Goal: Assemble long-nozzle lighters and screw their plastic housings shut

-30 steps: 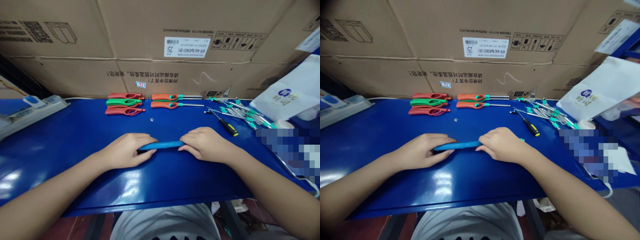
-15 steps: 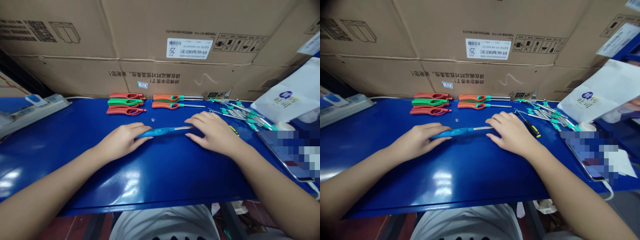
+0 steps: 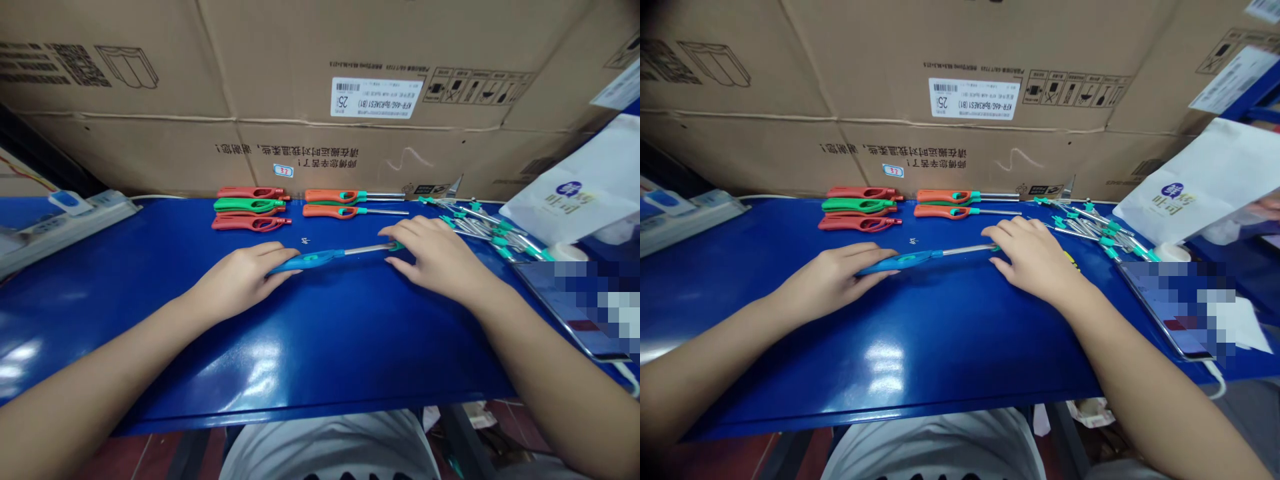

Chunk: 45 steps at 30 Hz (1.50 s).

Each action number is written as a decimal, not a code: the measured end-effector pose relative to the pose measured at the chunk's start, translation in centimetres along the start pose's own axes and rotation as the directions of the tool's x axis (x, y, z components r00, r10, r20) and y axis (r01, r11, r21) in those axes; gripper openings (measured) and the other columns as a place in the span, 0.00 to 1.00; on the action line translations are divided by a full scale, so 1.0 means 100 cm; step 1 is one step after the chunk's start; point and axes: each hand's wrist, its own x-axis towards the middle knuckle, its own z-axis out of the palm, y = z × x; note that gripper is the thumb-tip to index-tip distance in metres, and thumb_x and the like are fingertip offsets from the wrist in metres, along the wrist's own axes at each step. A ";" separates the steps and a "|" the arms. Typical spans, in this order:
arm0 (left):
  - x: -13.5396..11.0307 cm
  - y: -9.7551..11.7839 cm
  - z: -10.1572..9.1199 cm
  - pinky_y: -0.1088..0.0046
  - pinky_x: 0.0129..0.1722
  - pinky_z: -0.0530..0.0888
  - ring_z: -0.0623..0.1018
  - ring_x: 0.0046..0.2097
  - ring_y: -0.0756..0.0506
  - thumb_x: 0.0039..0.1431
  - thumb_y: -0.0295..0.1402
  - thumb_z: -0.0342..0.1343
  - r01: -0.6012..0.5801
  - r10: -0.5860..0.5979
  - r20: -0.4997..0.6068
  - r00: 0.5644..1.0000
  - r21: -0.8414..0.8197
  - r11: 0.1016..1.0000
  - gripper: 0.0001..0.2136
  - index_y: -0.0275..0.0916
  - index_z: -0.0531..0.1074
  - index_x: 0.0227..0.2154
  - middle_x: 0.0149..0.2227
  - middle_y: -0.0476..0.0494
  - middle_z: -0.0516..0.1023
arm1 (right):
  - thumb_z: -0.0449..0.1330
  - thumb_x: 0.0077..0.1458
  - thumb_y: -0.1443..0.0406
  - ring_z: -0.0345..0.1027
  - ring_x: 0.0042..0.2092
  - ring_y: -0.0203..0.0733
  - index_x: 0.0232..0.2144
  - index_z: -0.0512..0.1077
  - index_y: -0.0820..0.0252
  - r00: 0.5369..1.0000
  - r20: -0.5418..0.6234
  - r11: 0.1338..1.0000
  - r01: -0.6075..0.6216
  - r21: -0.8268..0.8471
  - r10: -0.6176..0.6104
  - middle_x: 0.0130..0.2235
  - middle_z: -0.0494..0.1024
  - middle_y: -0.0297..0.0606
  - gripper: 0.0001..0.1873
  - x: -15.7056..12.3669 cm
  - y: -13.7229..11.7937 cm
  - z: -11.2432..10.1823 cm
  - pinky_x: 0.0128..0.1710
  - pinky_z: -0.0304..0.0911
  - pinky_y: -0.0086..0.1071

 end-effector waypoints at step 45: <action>-0.004 0.048 0.015 0.76 0.31 0.67 0.71 0.29 0.51 0.67 0.39 0.55 0.262 -0.172 0.221 0.960 -0.490 0.831 0.13 0.36 0.74 0.30 0.27 0.51 0.73 | 0.50 0.66 0.71 0.66 0.35 0.44 0.41 0.74 0.66 0.890 -0.160 0.871 0.452 0.192 -0.427 0.34 0.79 0.45 0.12 -0.004 -0.036 0.010 0.36 0.59 0.37</action>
